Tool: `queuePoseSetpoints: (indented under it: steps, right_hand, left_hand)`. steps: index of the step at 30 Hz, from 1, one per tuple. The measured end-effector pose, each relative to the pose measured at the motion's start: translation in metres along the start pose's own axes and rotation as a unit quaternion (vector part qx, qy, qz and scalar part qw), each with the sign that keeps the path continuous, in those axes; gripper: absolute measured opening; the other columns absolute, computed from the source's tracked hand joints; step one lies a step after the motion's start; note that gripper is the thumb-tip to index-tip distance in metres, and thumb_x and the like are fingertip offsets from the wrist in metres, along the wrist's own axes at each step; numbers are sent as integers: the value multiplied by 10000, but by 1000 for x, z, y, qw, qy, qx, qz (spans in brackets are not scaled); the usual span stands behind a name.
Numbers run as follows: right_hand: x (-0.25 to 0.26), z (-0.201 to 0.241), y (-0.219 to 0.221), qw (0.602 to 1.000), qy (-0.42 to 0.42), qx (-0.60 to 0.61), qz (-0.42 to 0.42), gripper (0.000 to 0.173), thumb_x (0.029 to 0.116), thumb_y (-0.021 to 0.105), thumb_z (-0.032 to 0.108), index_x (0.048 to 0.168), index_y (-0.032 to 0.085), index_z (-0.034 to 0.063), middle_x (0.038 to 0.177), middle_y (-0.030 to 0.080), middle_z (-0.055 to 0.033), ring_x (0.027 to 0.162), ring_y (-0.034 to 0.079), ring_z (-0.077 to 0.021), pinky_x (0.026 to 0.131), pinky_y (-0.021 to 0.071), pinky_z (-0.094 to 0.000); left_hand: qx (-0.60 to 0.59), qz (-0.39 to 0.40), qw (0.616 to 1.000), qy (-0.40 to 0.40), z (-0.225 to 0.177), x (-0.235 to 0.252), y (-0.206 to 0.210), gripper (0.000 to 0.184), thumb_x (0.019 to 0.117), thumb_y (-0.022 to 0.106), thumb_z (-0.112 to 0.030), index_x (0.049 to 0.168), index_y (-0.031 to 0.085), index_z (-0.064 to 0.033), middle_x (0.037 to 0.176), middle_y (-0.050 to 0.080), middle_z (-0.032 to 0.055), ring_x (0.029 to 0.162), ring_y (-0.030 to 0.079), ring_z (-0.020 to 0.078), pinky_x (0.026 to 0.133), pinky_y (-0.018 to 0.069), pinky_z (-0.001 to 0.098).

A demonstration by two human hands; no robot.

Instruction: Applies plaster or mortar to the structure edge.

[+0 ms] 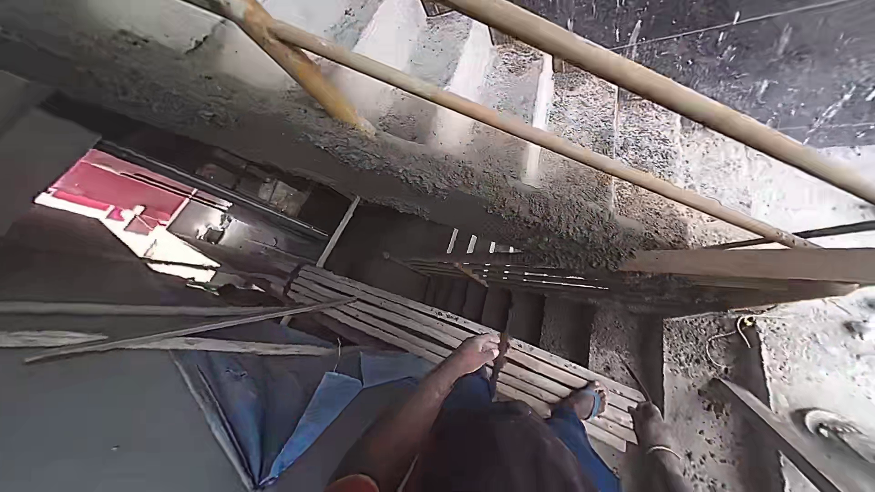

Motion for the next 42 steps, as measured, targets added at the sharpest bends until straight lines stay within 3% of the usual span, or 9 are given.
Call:
queuePoseSetpoints:
  steps: [7,12,16,19,22,28,34,39,42]
  right_hand:
    - [-63,351,-33,967,-213,-135,27,442,1046,523,385,1367,584,87,1240,688,-209,1170,661,-392,1002,508,-588]
    - [-120,548,-9,935,-337,-109,-11,394,1053,512,328,1299,627,43,1175,705,-194,1131,676,-348,1012,505,-532]
    - [-140,653,8,942,-302,-144,-32,398,1052,511,318,1341,608,62,1226,690,-213,1167,661,-379,1021,495,-562]
    - [-135,694,18,942,-284,-173,-43,384,1052,485,329,1307,616,73,1201,694,-206,1136,671,-384,979,509,-587]
    - [-122,707,15,947,-268,-167,-54,400,1049,484,393,1273,625,93,1168,705,-181,1110,683,-355,951,522,-581]
    - [-144,694,-40,940,-305,-90,-120,343,1026,569,321,1240,672,74,1099,732,-152,1045,706,-306,953,531,-525]
    - [-159,686,-35,933,-298,-119,-166,341,1025,568,334,1258,673,108,1210,705,-139,1086,697,-320,941,541,-543]
    - [-141,721,22,935,-301,-175,-67,370,1048,484,364,1295,644,140,1219,704,-147,1095,695,-349,925,541,-580]
    - [-129,745,31,942,-291,-166,-37,374,1043,516,373,1293,641,126,1193,711,-163,1112,687,-355,952,525,-586]
  left_hand:
    - [-189,-144,970,-61,205,-61,-82,451,1030,584,-224,1425,530,-15,1328,632,206,1204,640,295,1065,499,466]
    - [-326,-171,898,-243,365,-103,-101,453,1063,544,-316,1429,527,-49,1370,590,250,1199,610,409,957,490,606]
    - [-327,-160,888,-282,394,-139,-139,476,1055,526,-346,1403,558,-22,1400,567,257,1265,567,425,1008,453,622]
    - [-348,-114,893,-261,394,-134,-185,480,1092,476,-288,1499,442,-35,1495,483,253,1339,510,414,1064,422,580]
    - [-349,-186,895,-206,425,-82,-218,459,1062,552,-290,1446,512,-41,1366,591,266,1199,610,433,952,495,612]
    - [-365,-266,889,-74,379,-61,-282,402,1065,537,-205,1411,533,-1,1345,615,227,1205,626,330,1010,505,515]
    - [-400,-212,866,-211,380,-69,-237,439,1071,531,-290,1452,517,-73,1353,607,239,1190,619,408,955,491,616]
    - [-486,-219,819,-212,379,-88,-211,431,1076,516,-292,1445,503,-70,1366,602,221,1205,611,391,941,492,609]
    - [-473,-213,828,-212,385,-87,-220,438,1080,509,-293,1458,498,-73,1385,591,221,1228,600,396,961,482,612]
Point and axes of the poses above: each hand's wrist, its own x-axis towards the middle knuckle, its own y-axis out of the palm, z = x × y, the point moved 7 cm from there along x, towards the middle knuckle
